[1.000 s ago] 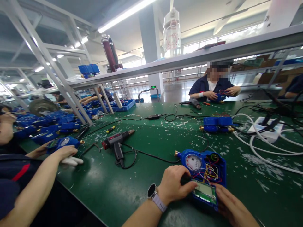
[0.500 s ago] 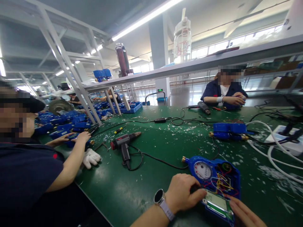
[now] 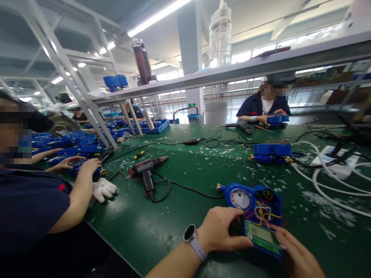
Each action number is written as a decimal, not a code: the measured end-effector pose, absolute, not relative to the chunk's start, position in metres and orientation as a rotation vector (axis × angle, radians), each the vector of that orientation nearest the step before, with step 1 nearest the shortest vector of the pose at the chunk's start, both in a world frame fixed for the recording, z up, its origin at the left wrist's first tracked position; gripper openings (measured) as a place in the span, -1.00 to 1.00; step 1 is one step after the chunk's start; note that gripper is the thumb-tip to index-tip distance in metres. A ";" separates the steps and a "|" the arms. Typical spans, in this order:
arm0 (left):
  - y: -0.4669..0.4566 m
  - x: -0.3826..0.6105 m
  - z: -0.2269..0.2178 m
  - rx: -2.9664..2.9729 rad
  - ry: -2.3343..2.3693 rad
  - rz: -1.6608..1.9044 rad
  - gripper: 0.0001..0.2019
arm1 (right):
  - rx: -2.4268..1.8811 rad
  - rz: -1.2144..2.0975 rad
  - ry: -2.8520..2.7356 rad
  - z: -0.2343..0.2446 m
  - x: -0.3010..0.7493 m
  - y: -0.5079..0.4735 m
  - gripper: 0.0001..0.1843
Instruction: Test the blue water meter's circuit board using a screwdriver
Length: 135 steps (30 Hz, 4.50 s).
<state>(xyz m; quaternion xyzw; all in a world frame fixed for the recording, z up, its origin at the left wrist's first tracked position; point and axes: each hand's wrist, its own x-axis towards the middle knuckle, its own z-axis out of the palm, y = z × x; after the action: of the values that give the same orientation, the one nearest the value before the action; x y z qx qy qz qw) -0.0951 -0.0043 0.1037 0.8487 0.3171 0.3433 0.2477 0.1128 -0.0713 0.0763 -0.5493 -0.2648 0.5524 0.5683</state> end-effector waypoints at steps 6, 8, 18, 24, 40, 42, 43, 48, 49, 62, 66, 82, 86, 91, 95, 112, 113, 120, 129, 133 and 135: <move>-0.007 -0.096 0.106 2.352 0.874 0.839 -0.08 | -1.273 1.131 -0.840 0.096 0.096 -0.078 -0.42; -0.008 -0.096 0.107 2.296 0.897 0.796 -0.09 | -1.304 1.067 -0.901 0.095 0.096 -0.079 -0.44; -0.009 -0.090 0.112 1.552 0.694 0.723 -0.58 | -1.346 0.938 -1.061 0.094 0.099 -0.082 -0.51; -0.009 -0.085 0.110 1.335 0.708 0.740 -0.52 | -1.342 0.868 -1.186 0.100 0.098 -0.088 -0.60; -0.017 -0.080 0.111 1.096 0.698 0.778 -0.61 | -1.239 0.897 -1.164 0.108 0.095 -0.094 -0.69; -0.017 -0.080 0.111 1.087 0.699 0.777 -0.60 | -1.219 0.950 -1.083 0.106 0.095 -0.092 -0.67; -0.017 -0.080 0.112 1.073 0.697 0.773 -0.58 | -1.212 0.969 -1.059 0.105 0.095 -0.091 -0.66; -0.020 -0.080 0.118 1.008 0.573 0.652 -0.51 | -1.190 1.028 -1.002 0.100 0.094 -0.088 -0.62; -0.021 -0.080 0.118 1.014 0.539 0.625 -0.50 | -1.188 1.035 -0.999 0.100 0.094 -0.087 -0.62; -0.022 -0.085 0.116 1.205 0.417 0.520 -0.26 | -1.181 1.071 -1.016 0.108 0.092 -0.085 -0.62; -0.025 -0.084 0.117 1.452 0.543 0.583 -0.31 | -1.194 1.063 -1.054 0.109 0.092 -0.084 -0.58; -0.026 -0.083 0.120 1.571 0.550 0.551 -0.26 | -1.207 1.117 -0.939 0.098 0.095 -0.080 -0.57; -0.026 -0.083 0.121 1.641 0.594 0.563 -0.28 | -1.202 1.114 -0.934 0.098 0.096 -0.081 -0.57; -0.027 -0.084 0.121 1.735 0.616 0.558 -0.28 | -1.187 1.131 -0.934 0.100 0.095 -0.082 -0.55; -0.028 -0.084 0.117 1.867 0.635 0.526 -0.28 | -1.202 1.162 -0.927 0.096 0.093 -0.081 -0.50; -0.030 -0.083 0.113 2.016 0.670 0.469 -0.34 | -1.274 1.128 -0.953 0.097 0.095 -0.080 -0.41; -0.030 -0.083 0.112 2.025 0.671 0.472 -0.35 | -1.275 1.124 -0.957 0.096 0.096 -0.080 -0.41; -0.029 -0.084 0.112 2.026 0.650 0.488 -0.32 | -1.233 1.080 -1.043 0.100 0.096 -0.084 -0.46; -0.026 -0.083 0.104 2.040 0.584 0.568 -0.24 | -1.142 1.216 -1.168 0.107 0.096 -0.083 -0.61; -0.025 -0.084 0.101 2.035 0.590 0.555 -0.22 | -1.126 1.258 -1.140 0.105 0.096 -0.082 -0.64; -0.024 -0.084 0.102 2.019 0.593 0.535 -0.17 | -1.114 1.283 -1.132 0.105 0.095 -0.082 -0.64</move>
<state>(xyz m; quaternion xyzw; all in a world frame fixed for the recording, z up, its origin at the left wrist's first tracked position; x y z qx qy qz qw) -0.0844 -0.0244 0.1020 0.8225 0.2417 0.2181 0.4664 0.0952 -0.0816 0.1053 -0.4651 -0.4726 0.5357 0.5229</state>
